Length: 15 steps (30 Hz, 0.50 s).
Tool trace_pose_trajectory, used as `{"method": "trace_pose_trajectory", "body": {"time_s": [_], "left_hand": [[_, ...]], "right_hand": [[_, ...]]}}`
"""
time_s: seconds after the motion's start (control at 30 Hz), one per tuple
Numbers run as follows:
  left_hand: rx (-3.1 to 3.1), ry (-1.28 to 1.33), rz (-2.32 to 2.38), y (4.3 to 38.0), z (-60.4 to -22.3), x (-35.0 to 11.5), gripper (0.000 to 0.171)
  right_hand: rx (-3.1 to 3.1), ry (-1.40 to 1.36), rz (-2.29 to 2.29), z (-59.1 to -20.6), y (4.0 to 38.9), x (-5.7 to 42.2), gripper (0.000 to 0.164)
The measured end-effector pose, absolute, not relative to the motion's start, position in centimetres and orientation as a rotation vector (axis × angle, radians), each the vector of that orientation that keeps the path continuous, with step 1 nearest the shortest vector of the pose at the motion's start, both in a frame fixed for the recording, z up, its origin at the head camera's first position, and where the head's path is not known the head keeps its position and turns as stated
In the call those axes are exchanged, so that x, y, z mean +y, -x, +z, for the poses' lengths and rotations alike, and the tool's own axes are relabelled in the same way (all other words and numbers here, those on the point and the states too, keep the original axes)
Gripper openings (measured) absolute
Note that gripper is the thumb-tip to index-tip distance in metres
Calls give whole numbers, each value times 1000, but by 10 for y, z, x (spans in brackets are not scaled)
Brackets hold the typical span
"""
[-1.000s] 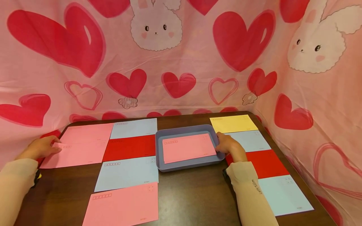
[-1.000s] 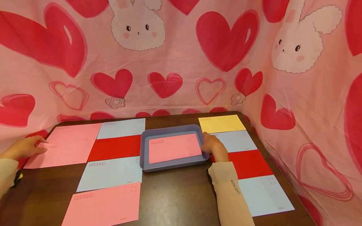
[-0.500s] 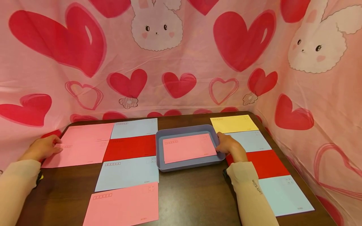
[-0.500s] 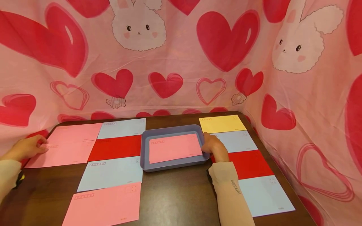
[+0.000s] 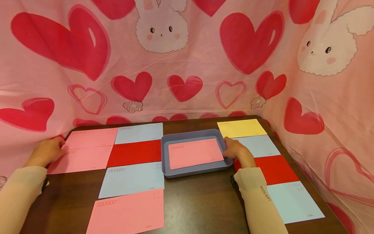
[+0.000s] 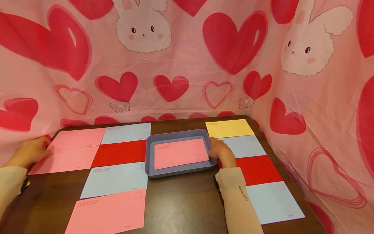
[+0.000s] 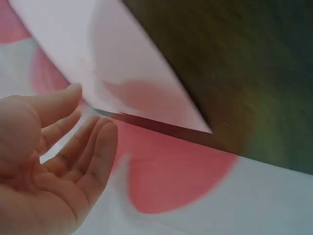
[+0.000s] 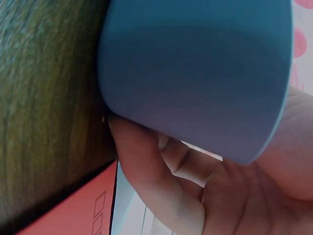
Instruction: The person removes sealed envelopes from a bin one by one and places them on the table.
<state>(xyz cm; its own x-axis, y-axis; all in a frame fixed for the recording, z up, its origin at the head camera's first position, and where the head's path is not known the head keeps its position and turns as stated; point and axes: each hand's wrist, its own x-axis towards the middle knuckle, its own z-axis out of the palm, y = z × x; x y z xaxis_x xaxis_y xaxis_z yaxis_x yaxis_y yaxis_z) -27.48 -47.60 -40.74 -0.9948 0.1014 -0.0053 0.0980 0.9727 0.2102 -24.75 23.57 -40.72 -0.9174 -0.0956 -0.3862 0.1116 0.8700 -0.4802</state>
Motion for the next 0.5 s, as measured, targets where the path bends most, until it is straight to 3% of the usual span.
{"method": "trace_pose_trajectory", "body": {"time_s": [0.27, 0.5], "left_hand": [[3177, -193, 464, 280, -384, -413, 33], [3264, -522, 567, 275, -365, -329, 21]], "right_hand": [[2642, -20, -678, -409, 249, 236, 75], [2640, -26, -696, -409, 249, 236, 78]]}}
